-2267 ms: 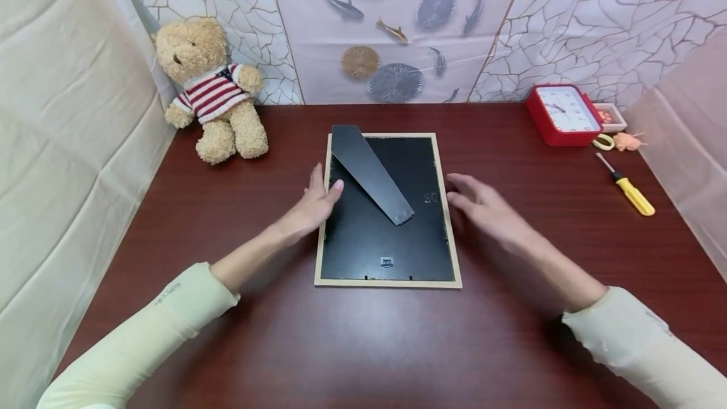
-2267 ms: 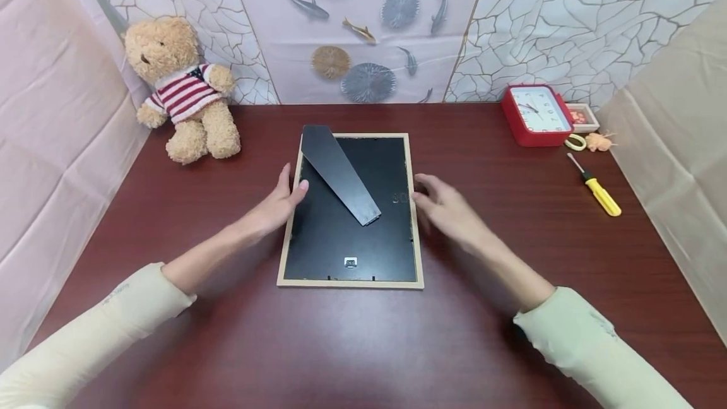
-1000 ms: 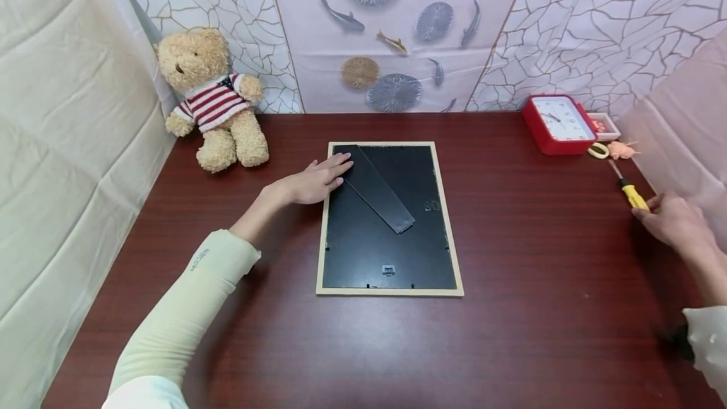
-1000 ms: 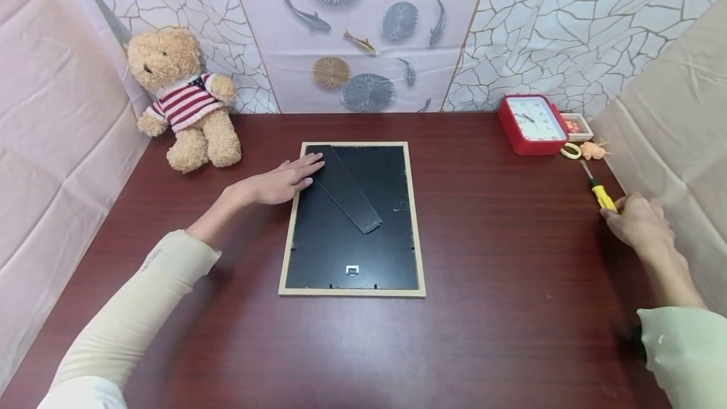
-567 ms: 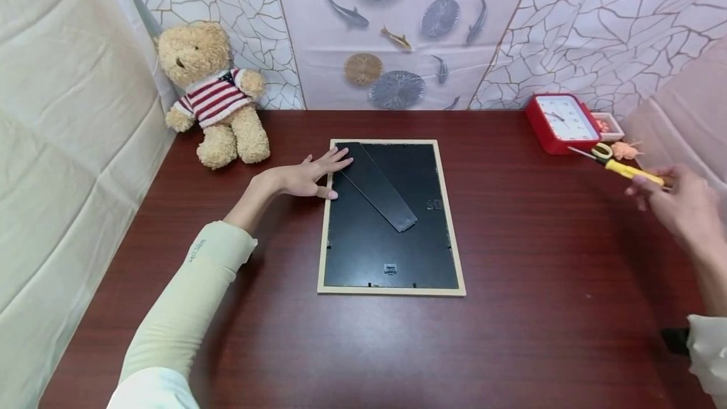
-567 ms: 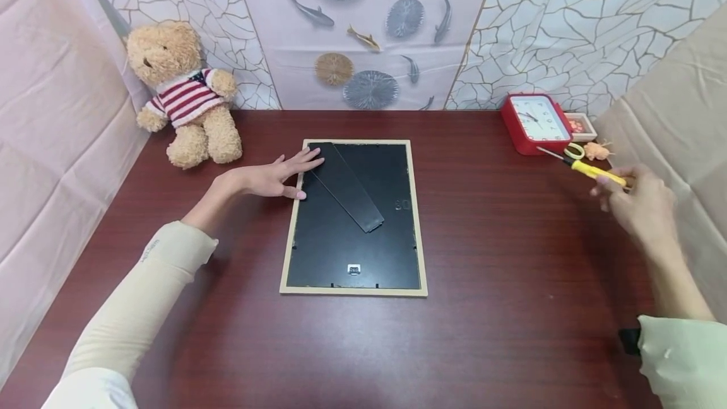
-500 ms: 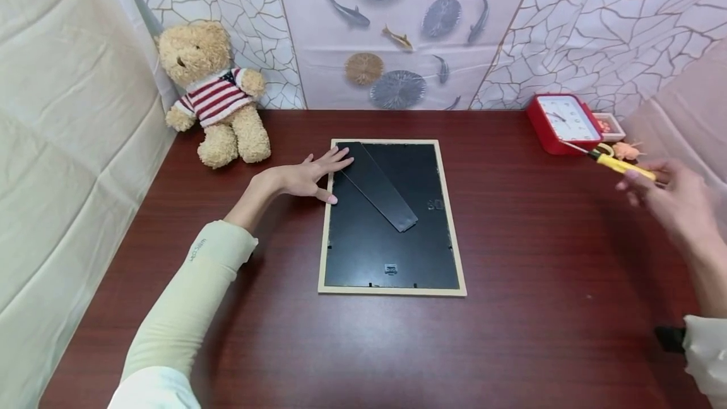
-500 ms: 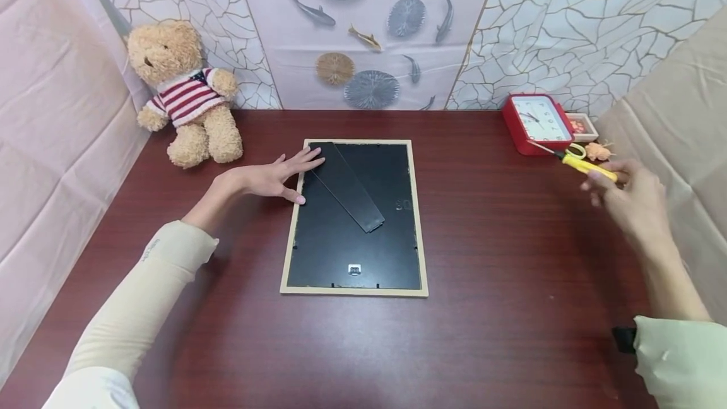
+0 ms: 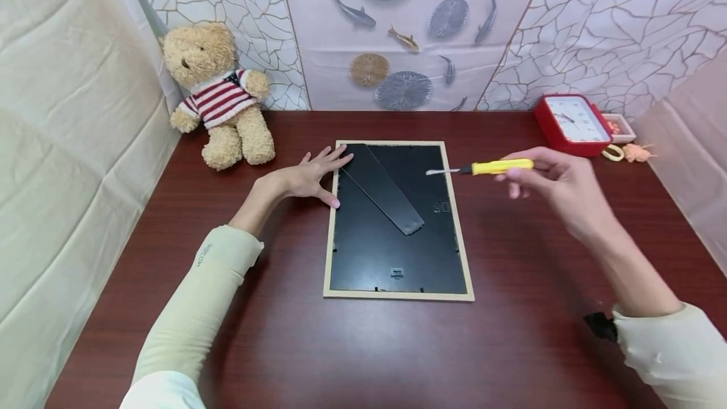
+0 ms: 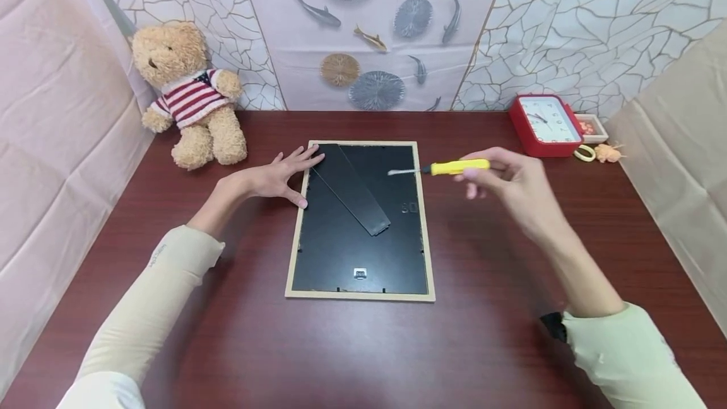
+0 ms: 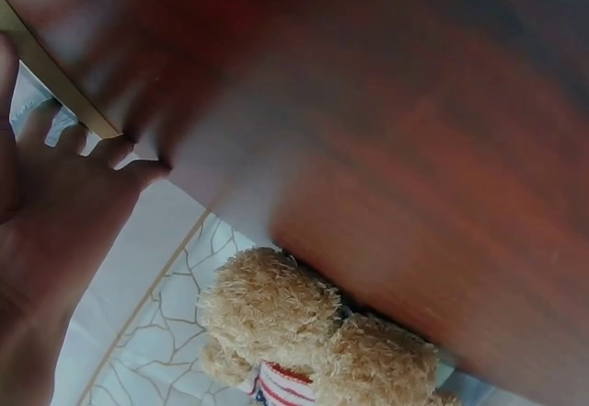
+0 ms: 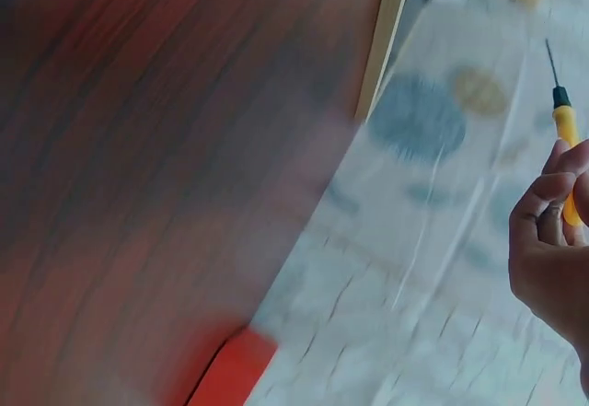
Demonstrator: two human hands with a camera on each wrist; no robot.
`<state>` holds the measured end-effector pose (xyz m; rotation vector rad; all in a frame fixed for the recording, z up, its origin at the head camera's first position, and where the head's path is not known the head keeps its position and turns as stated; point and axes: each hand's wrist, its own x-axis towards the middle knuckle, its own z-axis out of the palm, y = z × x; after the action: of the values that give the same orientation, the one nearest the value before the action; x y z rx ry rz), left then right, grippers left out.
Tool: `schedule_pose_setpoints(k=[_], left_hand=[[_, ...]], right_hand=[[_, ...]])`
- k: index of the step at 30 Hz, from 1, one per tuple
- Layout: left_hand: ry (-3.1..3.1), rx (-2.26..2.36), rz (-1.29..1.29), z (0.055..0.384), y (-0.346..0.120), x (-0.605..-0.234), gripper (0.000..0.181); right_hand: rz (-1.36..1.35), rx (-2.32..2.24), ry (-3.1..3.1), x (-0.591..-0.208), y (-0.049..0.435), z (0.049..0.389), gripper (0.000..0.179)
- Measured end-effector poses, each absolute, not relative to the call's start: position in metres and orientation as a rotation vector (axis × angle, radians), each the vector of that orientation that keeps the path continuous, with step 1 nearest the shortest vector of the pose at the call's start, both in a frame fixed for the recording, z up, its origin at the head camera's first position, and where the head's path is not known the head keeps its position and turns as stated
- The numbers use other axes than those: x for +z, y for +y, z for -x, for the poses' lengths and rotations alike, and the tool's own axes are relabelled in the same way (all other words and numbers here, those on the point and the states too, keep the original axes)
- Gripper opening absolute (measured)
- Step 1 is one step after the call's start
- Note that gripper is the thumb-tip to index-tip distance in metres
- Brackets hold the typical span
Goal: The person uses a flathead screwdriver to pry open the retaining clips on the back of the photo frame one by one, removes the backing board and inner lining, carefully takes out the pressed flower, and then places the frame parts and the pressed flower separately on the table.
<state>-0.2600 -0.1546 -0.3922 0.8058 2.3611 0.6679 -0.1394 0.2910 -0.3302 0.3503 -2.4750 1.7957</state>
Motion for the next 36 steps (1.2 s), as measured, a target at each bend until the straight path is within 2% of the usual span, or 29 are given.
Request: schedule_pose_setpoints(k=[8,18,25,36], left_hand=[[2.374,0.665,-0.821,0.265,-0.159,-0.400,0.115],[2.372,0.704,-0.850,0.292,-0.172,-0.446,0.122],[2.383,0.673,-0.828,0.293,-0.170,-0.444,0.120],[2.404,0.662,-0.849,0.296,-0.174,-0.453,0.120]], right_hand=[[-0.461,1.610,-2.696,-0.343,0.224,0.152,0.031],[-0.638,1.561,-2.782,-0.374,0.170,0.185,0.028],[-0.624,1.533,-2.813,-0.378,0.151,0.193,0.028],[-0.624,1.535,-2.812,-0.379,0.147,0.199,0.028]])
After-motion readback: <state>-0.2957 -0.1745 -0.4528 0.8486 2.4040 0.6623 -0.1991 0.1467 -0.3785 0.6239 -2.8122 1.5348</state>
